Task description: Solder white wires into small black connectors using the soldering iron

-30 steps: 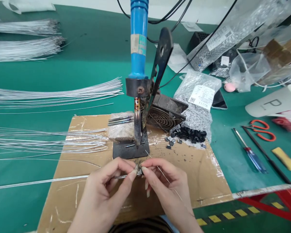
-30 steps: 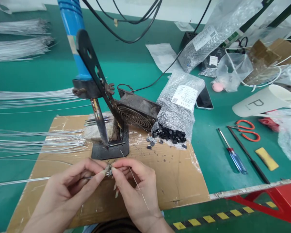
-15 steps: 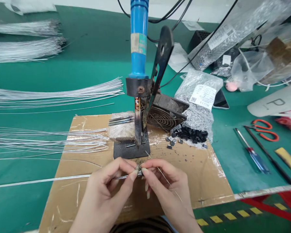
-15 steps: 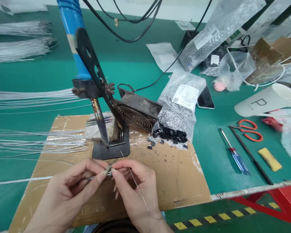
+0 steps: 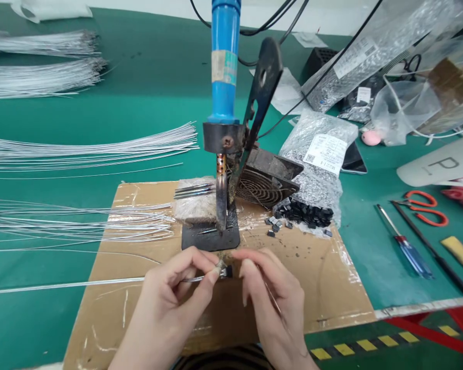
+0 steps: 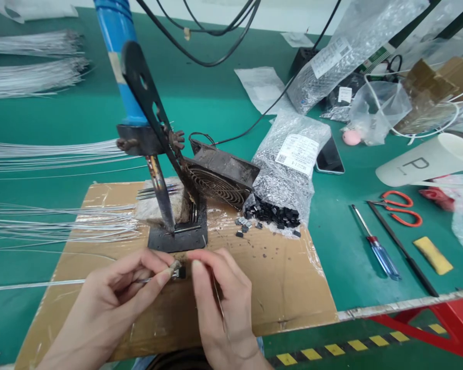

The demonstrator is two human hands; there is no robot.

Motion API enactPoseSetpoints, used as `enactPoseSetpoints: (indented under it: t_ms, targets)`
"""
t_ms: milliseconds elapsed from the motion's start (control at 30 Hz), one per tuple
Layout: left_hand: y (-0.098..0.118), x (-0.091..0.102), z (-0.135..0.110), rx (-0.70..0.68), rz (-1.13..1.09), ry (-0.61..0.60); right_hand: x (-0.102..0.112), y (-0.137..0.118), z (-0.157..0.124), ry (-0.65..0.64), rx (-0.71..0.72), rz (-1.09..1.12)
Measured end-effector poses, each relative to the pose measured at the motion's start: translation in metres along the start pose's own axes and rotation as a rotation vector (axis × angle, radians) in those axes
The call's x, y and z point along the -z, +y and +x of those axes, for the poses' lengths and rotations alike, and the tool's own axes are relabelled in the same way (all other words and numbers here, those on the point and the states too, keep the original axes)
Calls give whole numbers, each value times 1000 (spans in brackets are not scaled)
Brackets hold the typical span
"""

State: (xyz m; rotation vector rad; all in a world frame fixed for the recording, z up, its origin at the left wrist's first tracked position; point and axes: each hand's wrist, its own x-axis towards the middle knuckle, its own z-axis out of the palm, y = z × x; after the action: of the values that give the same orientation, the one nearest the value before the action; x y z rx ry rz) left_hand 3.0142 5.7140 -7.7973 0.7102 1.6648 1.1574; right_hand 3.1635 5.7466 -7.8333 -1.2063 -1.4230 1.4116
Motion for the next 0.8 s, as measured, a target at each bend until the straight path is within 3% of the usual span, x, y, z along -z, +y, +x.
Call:
enactPoseSetpoints:
  t_ms: [100,333,467,633,800]
  targets:
    - [-1,-1,1,-5,45,31,2,-2,-3,72,1,-96]
    - [0,-2,5,-33,77,55,9,-8,-2,23,-7,-93]
    - [-1,3,13,-106,136,17,14,-8,4,7,73,-174]
    - [-3,8,21,-174,191,-8,12,-8,13,16,140,-114]
    - [0,6,26,-203,208,25,7,-15,18,8,45,23]
